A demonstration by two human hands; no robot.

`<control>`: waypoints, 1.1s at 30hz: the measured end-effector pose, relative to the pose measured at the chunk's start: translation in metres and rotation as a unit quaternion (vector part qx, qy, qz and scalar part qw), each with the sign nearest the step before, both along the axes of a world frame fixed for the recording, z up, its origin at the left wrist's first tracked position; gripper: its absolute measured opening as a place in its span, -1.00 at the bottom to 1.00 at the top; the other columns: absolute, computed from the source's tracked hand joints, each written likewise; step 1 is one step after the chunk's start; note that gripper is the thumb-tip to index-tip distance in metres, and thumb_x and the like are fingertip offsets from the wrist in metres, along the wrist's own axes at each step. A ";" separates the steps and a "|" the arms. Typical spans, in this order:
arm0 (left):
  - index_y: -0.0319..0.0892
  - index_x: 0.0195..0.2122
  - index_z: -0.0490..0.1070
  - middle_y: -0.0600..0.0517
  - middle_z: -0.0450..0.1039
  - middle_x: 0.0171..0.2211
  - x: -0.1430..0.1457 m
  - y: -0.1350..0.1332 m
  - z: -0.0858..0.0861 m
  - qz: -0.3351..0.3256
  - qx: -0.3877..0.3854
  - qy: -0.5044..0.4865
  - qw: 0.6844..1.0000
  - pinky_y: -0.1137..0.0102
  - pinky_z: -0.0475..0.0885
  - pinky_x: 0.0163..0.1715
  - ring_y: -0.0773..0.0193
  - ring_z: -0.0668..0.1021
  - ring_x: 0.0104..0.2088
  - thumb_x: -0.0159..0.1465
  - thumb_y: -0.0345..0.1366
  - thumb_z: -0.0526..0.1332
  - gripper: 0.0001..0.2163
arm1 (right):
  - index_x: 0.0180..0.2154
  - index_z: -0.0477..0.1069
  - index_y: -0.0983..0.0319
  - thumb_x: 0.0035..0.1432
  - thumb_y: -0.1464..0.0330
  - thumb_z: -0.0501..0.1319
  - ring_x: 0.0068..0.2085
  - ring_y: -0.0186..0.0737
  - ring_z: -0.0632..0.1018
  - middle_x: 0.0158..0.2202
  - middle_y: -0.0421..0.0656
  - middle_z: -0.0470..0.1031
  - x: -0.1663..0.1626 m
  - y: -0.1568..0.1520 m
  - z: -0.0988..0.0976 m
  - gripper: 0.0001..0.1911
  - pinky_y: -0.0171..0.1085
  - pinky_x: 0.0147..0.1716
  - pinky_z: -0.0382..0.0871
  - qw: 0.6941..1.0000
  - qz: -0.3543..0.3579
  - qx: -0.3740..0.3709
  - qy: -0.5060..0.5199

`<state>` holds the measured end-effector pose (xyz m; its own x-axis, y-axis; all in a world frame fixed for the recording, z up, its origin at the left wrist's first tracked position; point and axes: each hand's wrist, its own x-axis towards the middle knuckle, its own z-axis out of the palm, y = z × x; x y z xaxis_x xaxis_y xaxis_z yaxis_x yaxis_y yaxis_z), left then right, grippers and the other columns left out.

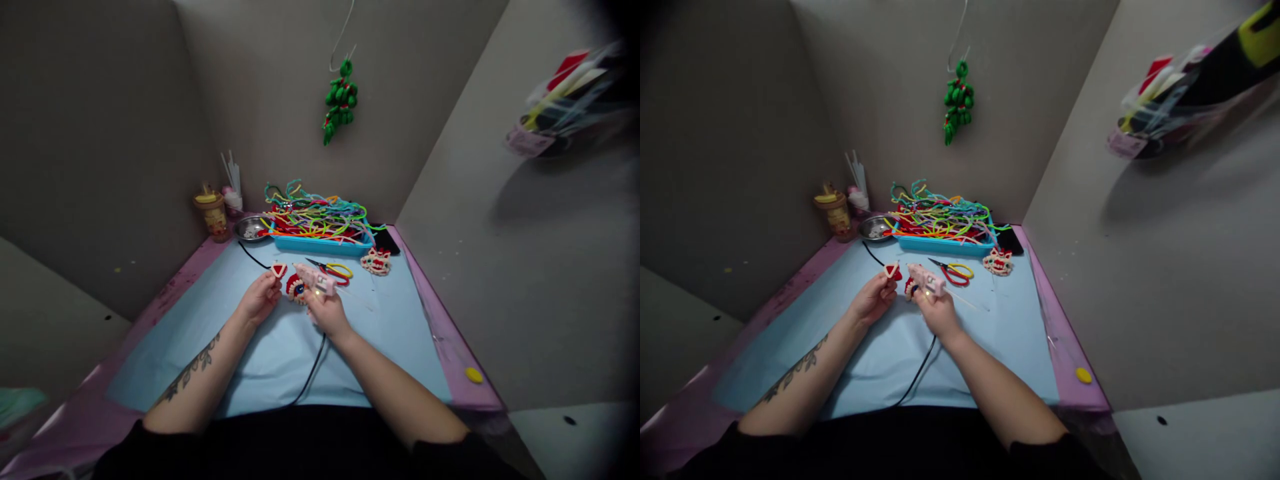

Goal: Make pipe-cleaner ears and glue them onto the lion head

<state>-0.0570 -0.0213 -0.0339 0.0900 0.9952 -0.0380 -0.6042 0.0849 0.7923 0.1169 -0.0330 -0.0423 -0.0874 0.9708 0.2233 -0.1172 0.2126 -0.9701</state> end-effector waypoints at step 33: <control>-0.13 -0.39 0.57 -0.03 0.46 -0.40 -0.034 0.053 -0.015 -0.002 0.281 0.495 0.822 0.39 0.33 -0.27 0.23 0.45 -0.36 0.14 -0.28 0.28 -0.91 | -0.39 0.35 0.26 0.11 0.26 0.24 -0.64 -0.46 0.37 -0.58 -0.28 0.39 0.049 0.033 0.024 -0.80 -0.48 -0.72 0.27 0.890 -0.040 -0.224 0.396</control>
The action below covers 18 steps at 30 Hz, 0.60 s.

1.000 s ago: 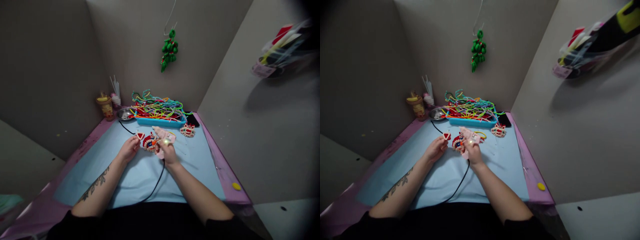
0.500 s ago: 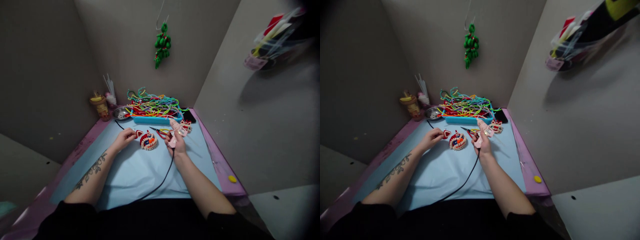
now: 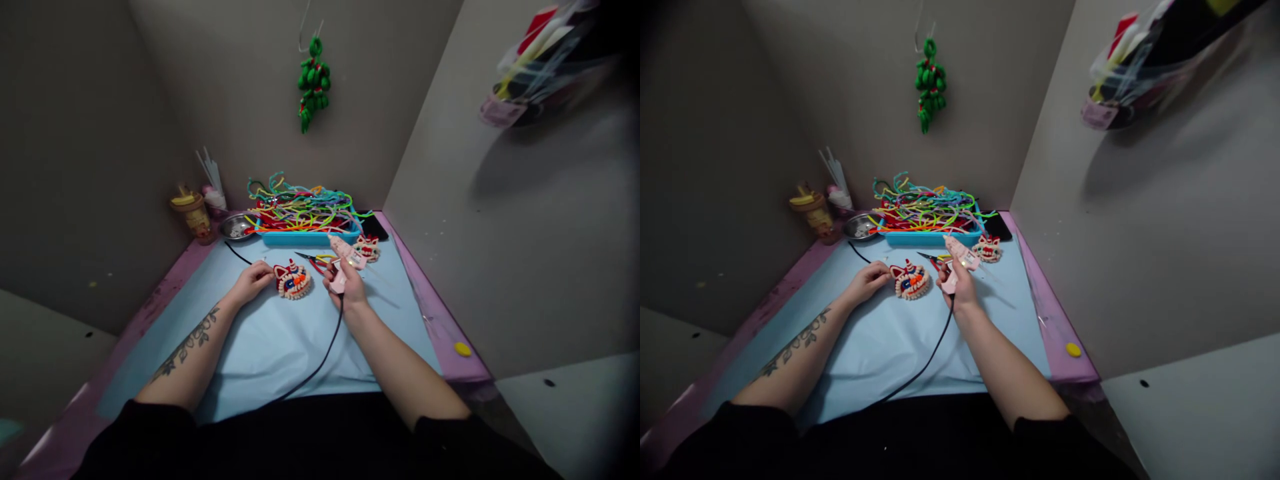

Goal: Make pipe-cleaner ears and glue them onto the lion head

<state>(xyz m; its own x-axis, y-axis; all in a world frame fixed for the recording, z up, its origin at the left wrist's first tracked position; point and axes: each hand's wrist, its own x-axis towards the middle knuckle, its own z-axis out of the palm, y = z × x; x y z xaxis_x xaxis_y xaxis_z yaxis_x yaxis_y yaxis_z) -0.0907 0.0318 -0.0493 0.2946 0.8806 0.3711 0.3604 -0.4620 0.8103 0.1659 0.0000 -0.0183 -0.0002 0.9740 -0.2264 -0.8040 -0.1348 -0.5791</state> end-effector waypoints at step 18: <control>-0.11 -0.49 0.56 0.02 0.44 -0.46 0.009 -0.007 0.005 0.023 -0.053 -0.052 0.997 0.44 0.29 -0.35 0.27 0.40 -0.42 0.01 -0.31 0.37 -0.97 | -0.39 0.34 0.25 0.08 0.26 0.26 -0.64 -0.46 0.36 -0.58 -0.29 0.38 -0.002 0.001 -0.002 -0.80 -0.49 -0.73 0.25 1.000 -0.005 0.010 -0.001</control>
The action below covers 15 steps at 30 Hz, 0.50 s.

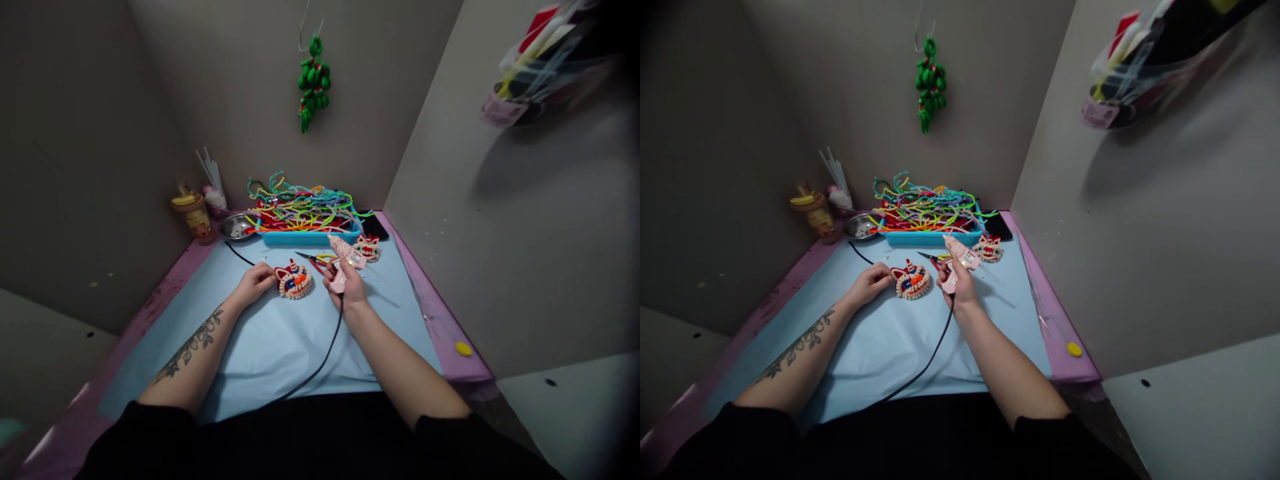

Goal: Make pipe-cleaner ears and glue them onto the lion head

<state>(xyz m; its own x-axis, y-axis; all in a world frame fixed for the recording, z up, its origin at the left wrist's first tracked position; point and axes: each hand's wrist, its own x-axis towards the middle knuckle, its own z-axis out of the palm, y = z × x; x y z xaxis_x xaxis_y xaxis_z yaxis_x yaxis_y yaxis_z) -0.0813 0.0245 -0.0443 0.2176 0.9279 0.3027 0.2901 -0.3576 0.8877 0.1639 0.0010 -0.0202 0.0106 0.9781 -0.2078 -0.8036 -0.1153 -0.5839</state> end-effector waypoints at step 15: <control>-0.10 -0.39 0.60 -0.03 0.53 -0.38 -0.009 -0.003 -0.001 -0.010 0.009 0.040 0.999 0.39 0.33 -0.25 0.21 0.50 -0.35 0.07 -0.30 0.35 -0.92 | -0.39 0.34 0.24 0.10 0.26 0.25 -0.64 -0.44 0.38 -0.59 -0.28 0.39 0.002 0.001 0.000 -0.82 -0.47 -0.72 0.28 1.000 -0.006 -0.021 -0.003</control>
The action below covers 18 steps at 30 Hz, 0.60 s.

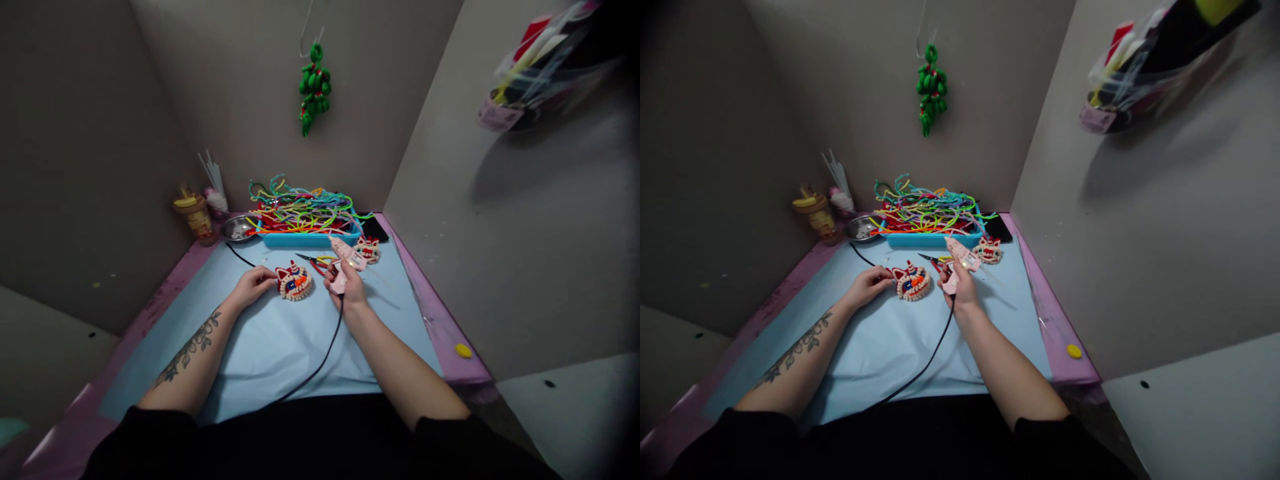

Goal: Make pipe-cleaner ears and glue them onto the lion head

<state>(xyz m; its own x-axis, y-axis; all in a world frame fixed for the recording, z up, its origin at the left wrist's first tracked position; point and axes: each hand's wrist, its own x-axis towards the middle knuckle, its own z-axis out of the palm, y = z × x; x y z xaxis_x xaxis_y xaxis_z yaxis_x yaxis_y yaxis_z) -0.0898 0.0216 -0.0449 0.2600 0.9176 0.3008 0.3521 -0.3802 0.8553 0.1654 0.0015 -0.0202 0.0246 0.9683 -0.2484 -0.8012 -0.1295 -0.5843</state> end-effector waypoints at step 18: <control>-0.19 -0.52 0.31 0.08 0.42 -0.50 0.019 0.003 -0.001 0.071 -0.021 -0.087 0.993 0.46 0.32 -0.36 0.33 0.45 -0.43 0.12 -0.20 0.31 -0.77 | -0.41 0.36 0.27 0.11 0.29 0.23 -0.66 -0.45 0.36 -0.61 -0.27 0.39 -0.002 0.001 0.001 -0.83 -0.47 -0.73 0.24 1.000 0.000 -0.003 0.022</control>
